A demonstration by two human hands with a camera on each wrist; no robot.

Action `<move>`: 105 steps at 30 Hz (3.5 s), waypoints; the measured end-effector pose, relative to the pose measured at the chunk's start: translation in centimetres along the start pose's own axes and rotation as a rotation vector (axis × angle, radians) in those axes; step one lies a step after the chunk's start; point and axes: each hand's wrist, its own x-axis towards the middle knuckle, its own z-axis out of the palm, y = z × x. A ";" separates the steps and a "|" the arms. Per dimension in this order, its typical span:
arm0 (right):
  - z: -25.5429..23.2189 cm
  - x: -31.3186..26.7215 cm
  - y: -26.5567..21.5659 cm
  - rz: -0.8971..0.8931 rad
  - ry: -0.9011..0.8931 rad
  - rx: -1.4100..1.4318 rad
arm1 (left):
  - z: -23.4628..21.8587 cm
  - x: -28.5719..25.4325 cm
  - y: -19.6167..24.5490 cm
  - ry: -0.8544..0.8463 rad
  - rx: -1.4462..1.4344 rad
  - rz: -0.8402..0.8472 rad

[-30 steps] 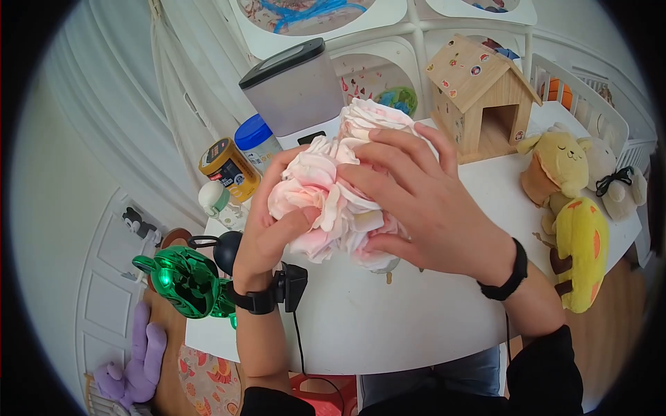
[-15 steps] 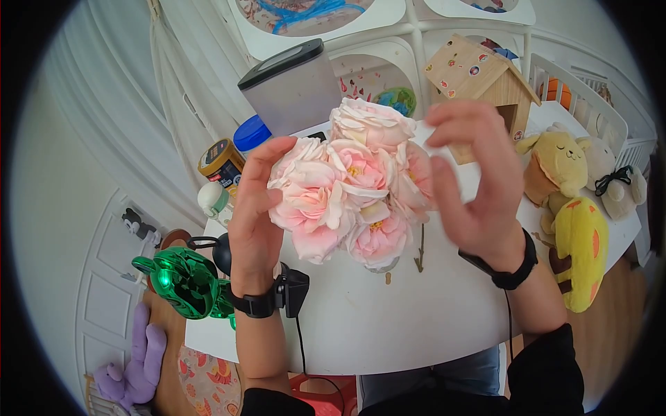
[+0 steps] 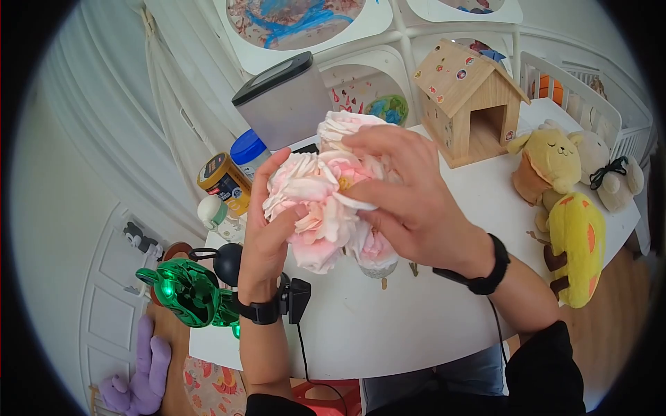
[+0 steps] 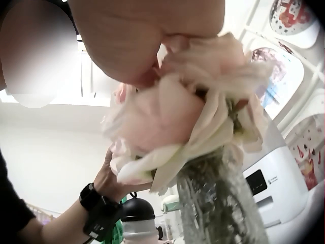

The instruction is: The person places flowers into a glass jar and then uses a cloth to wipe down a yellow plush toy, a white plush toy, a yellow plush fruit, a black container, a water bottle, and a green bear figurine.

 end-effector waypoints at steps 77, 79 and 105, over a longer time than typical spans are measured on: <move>-10.5 -2.9 -1.4 0.912 0.467 0.736 | 2.2 -0.8 -5.9 0.168 0.050 0.163; -11.4 -1.2 -3.6 0.713 0.423 0.744 | 2.7 -1.2 -6.4 0.191 0.130 0.184; -2.7 10.0 -4.9 0.193 -0.068 0.185 | 2.9 -2.9 -5.7 0.305 -0.788 -0.162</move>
